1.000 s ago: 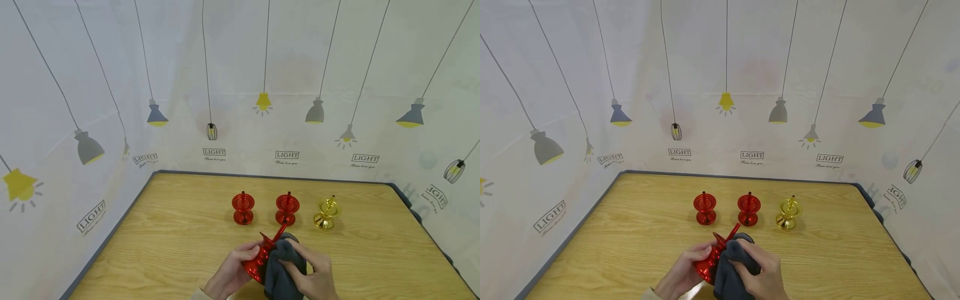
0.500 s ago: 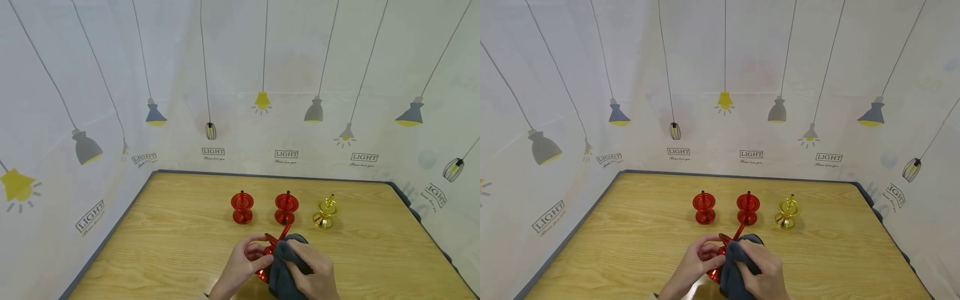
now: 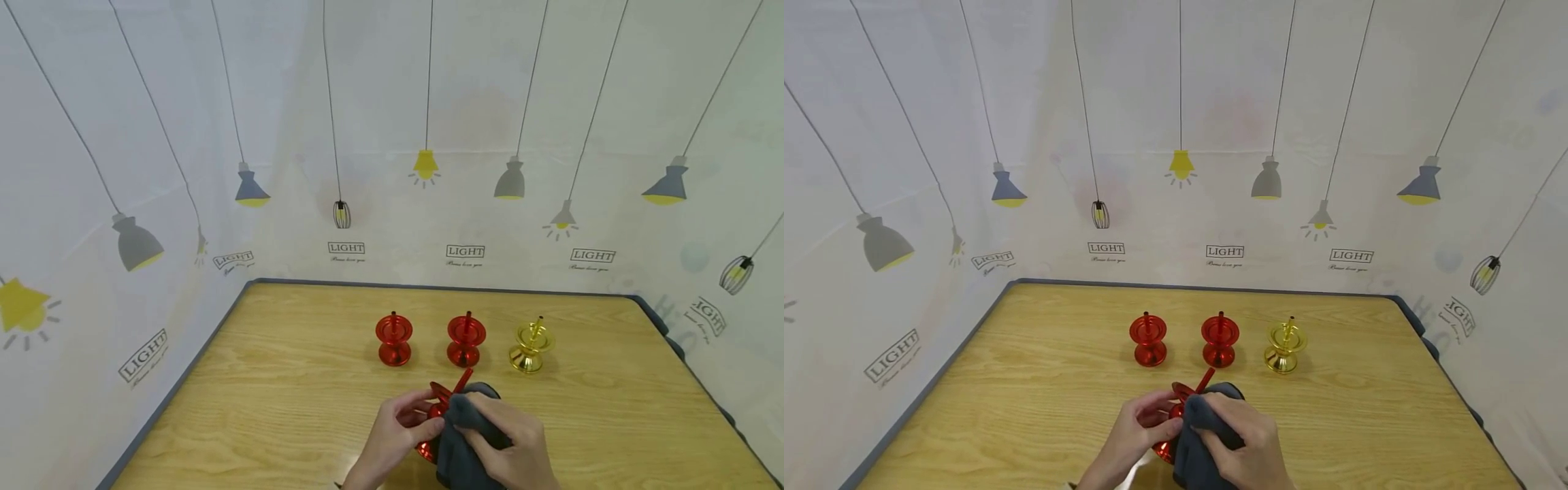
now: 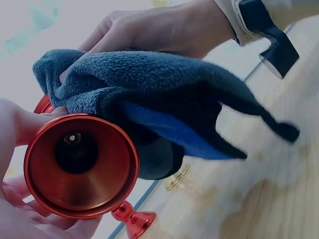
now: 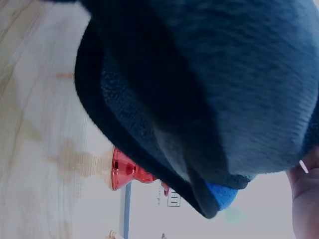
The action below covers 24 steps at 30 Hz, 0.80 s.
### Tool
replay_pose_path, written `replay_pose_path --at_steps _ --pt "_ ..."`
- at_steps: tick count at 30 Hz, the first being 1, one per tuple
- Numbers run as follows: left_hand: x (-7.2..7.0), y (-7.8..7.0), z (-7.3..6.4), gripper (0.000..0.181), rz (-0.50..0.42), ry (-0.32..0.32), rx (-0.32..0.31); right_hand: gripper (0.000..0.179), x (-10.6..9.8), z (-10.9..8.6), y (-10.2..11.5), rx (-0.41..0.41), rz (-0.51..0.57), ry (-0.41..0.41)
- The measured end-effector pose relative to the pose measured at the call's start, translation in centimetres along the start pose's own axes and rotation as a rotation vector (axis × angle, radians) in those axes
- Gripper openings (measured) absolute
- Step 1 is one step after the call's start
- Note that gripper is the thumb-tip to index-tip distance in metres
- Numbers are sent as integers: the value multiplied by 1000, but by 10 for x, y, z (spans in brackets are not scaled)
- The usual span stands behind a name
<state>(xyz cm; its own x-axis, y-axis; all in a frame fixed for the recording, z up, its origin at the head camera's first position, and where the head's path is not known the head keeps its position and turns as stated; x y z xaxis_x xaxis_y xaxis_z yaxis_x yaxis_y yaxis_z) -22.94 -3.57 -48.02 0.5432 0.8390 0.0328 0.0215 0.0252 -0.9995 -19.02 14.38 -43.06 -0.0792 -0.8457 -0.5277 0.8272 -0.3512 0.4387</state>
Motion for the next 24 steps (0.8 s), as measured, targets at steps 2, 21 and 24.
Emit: replay_pose_path --at_steps 2,21,24 --pt "0 1 0 46 -31 7 -12 46 -1 -1 0 1 26 -10" --pt "12 11 -2 28 -614 364 -110 47 -5 -2 0 -57 149 -55" --pt "16 8 -2 24 -616 432 -86 48 -6 -2 1 -40 139 -65"
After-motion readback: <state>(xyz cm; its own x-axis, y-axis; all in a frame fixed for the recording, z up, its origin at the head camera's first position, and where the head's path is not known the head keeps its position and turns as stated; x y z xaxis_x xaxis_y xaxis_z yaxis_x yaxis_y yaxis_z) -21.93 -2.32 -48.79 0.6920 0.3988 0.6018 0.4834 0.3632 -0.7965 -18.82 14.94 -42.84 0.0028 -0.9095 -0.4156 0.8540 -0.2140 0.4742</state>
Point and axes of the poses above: each hand's wrist, its own z-axis towards the middle knuckle, its own x-axis out of the palm, y = z × x, the point moved 6 cm from there along z, towards the middle knuckle, and after that the axes turned 15 degrees about y, right-handed, at the moved point
